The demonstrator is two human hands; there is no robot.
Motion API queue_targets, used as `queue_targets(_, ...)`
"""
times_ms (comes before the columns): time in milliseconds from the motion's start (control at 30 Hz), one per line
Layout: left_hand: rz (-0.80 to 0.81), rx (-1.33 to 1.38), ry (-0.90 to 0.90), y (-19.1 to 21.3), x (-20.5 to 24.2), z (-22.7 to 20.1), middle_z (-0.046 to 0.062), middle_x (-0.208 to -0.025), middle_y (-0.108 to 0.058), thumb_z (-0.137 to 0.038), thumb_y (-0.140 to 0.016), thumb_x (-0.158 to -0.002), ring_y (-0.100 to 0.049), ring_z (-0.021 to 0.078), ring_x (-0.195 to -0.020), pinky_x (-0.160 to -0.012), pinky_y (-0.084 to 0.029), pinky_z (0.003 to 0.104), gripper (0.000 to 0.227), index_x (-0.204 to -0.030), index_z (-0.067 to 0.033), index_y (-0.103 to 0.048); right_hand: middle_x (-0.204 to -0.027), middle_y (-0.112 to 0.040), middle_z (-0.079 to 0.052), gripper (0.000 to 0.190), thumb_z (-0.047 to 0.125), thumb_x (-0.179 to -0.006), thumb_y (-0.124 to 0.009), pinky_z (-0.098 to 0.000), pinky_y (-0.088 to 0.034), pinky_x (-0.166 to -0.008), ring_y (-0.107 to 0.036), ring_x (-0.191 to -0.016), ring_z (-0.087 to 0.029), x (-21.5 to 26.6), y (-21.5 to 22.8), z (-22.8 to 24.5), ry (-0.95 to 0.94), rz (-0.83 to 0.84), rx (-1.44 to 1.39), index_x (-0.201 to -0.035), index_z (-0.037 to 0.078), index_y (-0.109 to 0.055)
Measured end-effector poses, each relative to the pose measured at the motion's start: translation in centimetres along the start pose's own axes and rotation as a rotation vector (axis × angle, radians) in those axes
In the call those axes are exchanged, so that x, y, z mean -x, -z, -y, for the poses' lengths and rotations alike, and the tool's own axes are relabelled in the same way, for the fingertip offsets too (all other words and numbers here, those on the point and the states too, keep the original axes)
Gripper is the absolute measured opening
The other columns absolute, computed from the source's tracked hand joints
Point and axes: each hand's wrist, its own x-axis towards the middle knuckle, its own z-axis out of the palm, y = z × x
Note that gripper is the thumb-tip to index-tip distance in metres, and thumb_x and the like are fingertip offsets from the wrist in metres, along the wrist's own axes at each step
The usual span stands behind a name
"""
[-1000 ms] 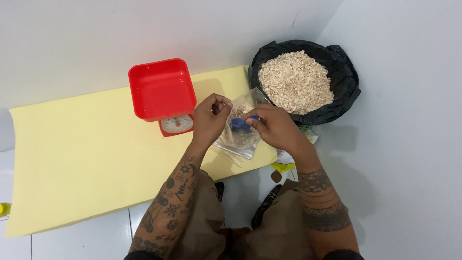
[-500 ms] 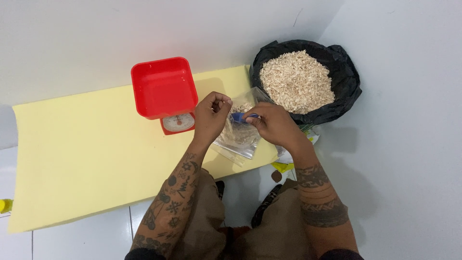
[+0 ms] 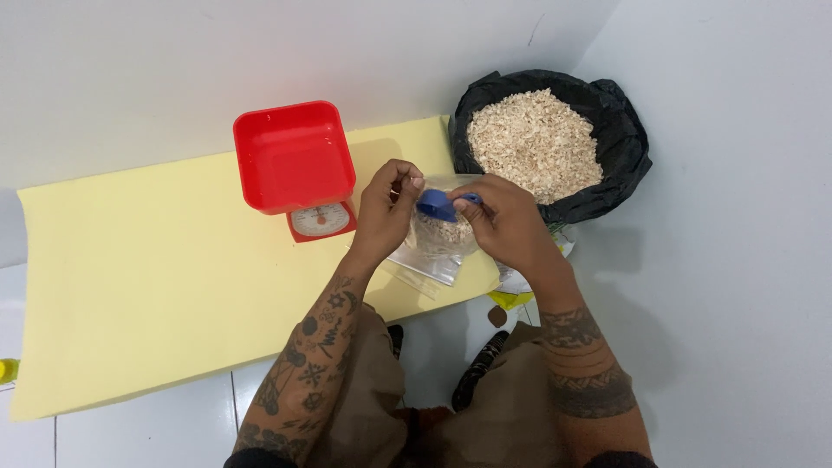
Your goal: Packaging wood shavings into plastic bags and weighing them on a scale for retail sale.
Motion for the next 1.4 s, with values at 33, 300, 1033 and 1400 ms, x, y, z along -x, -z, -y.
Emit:
queue_targets(33,-0.004,-0.006,0.001,0.0,0.0,0.2,0.004,-0.078,-0.053,-0.012,-0.063,-0.099,-0.055,0.0139,-0.073,-0.063,-0.049,0.026,0.006,-0.101,-0.0082,-0.066,-0.087,-0.073,-0.013,0.017,0.021,-0.104,-0.067,-0.0426,-0.056,-0.065,-0.071,-0.071,-0.036,0.0,0.0,-0.1,-0.003,0.004,-0.003,-0.109,0.013,-0.080)
queue_targets(300,-0.034,-0.027,0.044,0.5,-0.3,1.4,0.003,-0.075,-0.054,-0.012,-0.067,-0.096,-0.056,0.0127,-0.070,-0.062,-0.047,0.026,0.005,-0.099,-0.0092,-0.069,-0.090,-0.074,-0.019,0.015,0.015,-0.100,-0.066,-0.0490,-0.053,-0.066,-0.069,-0.071,-0.040,-0.1,-0.5,-0.6,-0.081,0.246,0.004,-0.105,0.009,-0.079)
queue_targets(1033,-0.052,-0.040,0.078,0.7,-0.3,1.5,0.002,-0.073,-0.055,-0.012,-0.071,-0.091,-0.056,0.0115,-0.068,-0.061,-0.045,0.024,0.008,-0.098,-0.0087,-0.072,-0.098,-0.077,-0.011,0.016,0.021,-0.102,-0.071,-0.0421,-0.058,-0.075,-0.075,-0.088,-0.034,0.7,1.0,-0.9,-0.118,0.087,0.012,-0.112,0.016,-0.082)
queue_targets(1400,-0.034,-0.034,0.056,0.8,-0.2,1.4,0.002,-0.071,-0.053,-0.013,-0.071,-0.092,-0.054,0.0112,-0.066,-0.060,-0.044,0.024,0.009,-0.099,-0.0083,-0.072,-0.095,-0.075,-0.015,0.020,0.016,-0.103,-0.069,-0.0445,-0.055,-0.067,-0.071,-0.077,-0.034,0.4,1.1,-1.2,-0.143,0.052,0.030,-0.119,0.016,-0.080)
